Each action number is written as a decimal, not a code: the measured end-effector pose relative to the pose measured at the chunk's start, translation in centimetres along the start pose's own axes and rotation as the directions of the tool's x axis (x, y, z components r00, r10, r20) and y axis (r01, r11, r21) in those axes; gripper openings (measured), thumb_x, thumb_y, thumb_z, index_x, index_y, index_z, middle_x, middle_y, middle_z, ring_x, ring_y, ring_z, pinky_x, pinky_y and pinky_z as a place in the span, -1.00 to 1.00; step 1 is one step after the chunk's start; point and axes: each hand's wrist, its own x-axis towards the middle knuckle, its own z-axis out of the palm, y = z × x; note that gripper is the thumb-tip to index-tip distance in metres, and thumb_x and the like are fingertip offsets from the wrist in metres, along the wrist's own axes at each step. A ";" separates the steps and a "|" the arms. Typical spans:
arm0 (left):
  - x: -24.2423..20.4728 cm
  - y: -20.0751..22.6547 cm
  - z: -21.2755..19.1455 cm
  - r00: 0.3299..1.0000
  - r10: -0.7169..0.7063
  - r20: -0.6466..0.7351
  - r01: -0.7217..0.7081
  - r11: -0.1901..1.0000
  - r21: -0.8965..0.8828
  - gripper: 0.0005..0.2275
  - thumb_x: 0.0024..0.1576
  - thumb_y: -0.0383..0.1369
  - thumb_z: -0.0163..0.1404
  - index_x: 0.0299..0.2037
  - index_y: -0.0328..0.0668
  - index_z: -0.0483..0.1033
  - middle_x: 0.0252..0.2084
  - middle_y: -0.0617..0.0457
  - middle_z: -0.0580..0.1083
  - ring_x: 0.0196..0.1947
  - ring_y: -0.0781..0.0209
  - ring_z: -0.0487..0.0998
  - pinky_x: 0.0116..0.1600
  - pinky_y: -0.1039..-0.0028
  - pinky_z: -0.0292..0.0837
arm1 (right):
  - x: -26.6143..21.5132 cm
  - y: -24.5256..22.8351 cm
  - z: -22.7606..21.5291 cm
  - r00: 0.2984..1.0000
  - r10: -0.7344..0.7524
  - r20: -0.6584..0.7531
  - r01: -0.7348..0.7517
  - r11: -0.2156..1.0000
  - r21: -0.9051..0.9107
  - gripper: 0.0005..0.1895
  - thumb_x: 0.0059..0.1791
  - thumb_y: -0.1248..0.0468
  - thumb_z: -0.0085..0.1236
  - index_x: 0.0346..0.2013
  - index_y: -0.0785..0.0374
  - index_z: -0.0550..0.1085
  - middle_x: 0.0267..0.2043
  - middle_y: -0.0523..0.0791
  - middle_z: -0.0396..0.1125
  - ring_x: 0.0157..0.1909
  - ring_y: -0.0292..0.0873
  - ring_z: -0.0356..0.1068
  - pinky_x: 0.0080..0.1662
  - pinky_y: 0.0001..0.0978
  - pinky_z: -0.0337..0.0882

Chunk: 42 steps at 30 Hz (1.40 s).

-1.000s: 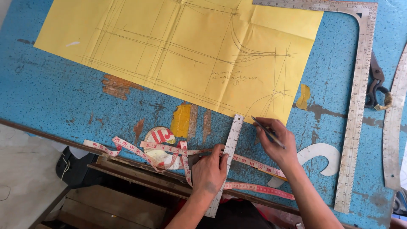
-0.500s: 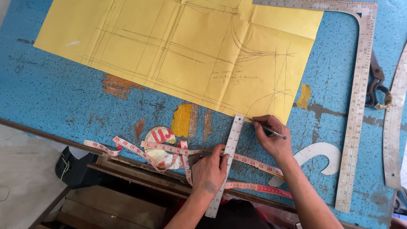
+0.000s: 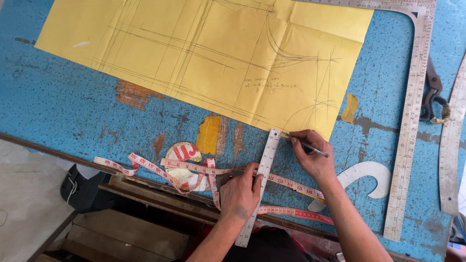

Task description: The person draws lines and curves on a large yellow paper pattern using a pencil, a ruler, and a French curve. They measure and mark the paper while another person holds a phone nearby.

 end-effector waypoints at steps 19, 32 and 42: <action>-0.3 -0.2 0.6 0.989 0.076 -0.124 -0.073 0.997 0.025 -0.75 0.30 -0.17 -0.06 0.13 0.05 0.41 -0.49 0.08 0.61 -0.49 0.01 0.66 -0.53 0.16 0.49 | -0.9 -3.1 -0.2 0.895 -0.435 0.102 0.430 0.777 -0.459 -0.89 0.00 0.43 0.12 -0.40 0.24 0.39 -0.61 -0.14 0.22 -0.43 -0.09 0.16 -0.28 -0.23 0.18; 7.8 -0.6 -11.8 0.979 0.099 0.177 -0.099 0.995 -0.010 -0.72 0.31 -0.11 -0.19 0.19 0.23 0.34 -0.28 -0.16 0.63 -0.10 -0.31 0.64 -0.01 -0.11 0.50 | -3.8 -2.1 3.3 0.968 0.104 -0.226 -0.088 0.993 0.080 -0.74 0.04 0.33 0.10 0.01 0.12 0.60 -0.14 -0.06 0.58 -0.04 0.02 0.56 -0.03 -0.12 0.49; 17.8 -4.1 -15.0 0.794 0.430 0.430 -0.482 0.876 0.015 -0.76 0.30 -0.22 -0.14 0.16 0.11 0.37 -0.17 -0.20 0.60 0.00 -0.29 0.61 0.05 -0.07 0.50 | -3.1 -4.8 5.9 0.917 0.181 -0.355 -0.170 0.984 0.061 -0.73 0.07 0.35 0.07 0.04 0.21 0.58 -0.15 0.00 0.57 0.04 0.00 0.54 0.05 -0.15 0.47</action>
